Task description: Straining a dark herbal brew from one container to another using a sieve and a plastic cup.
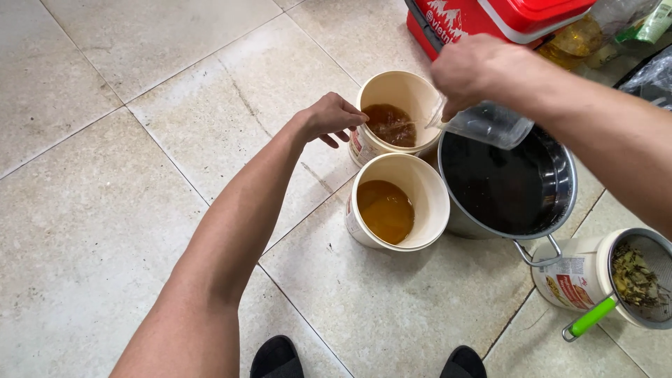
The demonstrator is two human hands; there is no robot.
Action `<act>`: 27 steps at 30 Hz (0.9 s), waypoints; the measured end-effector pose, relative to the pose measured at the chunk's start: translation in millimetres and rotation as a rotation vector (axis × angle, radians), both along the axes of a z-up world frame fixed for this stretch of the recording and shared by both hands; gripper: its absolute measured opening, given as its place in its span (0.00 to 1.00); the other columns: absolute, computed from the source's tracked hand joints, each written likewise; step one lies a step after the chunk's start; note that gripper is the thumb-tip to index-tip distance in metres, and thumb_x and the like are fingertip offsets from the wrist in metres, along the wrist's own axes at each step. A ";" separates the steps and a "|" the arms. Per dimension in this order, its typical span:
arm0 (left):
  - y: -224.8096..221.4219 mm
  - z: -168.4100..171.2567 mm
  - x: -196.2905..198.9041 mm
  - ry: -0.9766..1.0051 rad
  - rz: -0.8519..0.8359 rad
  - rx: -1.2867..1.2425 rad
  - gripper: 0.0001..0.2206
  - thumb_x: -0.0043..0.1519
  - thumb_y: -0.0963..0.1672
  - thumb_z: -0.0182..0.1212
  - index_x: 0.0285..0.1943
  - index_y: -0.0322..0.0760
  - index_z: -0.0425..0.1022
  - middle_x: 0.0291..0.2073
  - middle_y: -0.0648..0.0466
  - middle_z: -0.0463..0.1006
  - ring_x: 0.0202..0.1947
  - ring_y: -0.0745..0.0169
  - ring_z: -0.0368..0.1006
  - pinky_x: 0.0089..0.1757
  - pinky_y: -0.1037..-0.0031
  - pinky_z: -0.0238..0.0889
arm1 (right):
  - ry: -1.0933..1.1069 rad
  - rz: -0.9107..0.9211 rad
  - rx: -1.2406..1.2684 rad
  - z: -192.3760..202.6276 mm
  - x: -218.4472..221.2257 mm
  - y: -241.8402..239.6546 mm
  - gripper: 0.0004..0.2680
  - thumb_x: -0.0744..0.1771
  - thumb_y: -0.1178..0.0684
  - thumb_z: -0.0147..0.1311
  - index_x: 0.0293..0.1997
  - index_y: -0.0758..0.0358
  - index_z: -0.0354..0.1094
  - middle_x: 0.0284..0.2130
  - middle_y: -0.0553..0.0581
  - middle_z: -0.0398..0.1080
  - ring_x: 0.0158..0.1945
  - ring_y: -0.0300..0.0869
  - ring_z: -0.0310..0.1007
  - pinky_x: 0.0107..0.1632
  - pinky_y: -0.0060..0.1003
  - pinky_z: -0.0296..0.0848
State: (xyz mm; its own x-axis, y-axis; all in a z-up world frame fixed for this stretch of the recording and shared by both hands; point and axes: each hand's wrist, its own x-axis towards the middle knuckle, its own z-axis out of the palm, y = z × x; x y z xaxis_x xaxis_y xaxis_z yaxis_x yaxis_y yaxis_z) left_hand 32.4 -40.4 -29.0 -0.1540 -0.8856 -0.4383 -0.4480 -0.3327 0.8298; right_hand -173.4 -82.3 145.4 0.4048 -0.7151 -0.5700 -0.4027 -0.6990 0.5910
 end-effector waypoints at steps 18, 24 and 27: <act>-4.6 0.5 10.5 0.040 -0.028 0.032 0.15 0.63 0.50 0.63 0.54 0.44 0.82 0.47 0.49 0.84 0.38 0.59 0.81 0.38 0.66 0.80 | -0.628 -0.361 -0.049 -42.2 -274.3 -10.6 0.22 0.61 0.29 0.61 0.49 0.55 0.80 0.32 0.56 0.81 0.31 0.45 0.80 0.35 0.41 0.85; -7.6 21.9 12.3 0.172 -0.021 0.029 0.16 0.64 0.48 0.61 0.55 0.37 0.80 0.45 0.45 0.83 0.35 0.59 0.81 0.35 0.70 0.80 | -1.032 -0.424 -0.143 -34.6 -284.6 51.9 0.15 0.68 0.41 0.65 0.44 0.66 0.78 0.31 0.59 0.80 0.33 0.41 0.82 0.41 0.36 0.82; -16.3 38.8 4.7 0.178 0.006 -0.086 0.16 0.65 0.48 0.60 0.56 0.36 0.79 0.44 0.46 0.84 0.32 0.62 0.80 0.32 0.73 0.77 | -1.296 -0.428 -0.156 -2.1 -233.3 97.6 0.12 0.69 0.49 0.65 0.48 0.70 0.76 0.35 0.62 0.77 0.37 0.42 0.78 0.45 0.36 0.78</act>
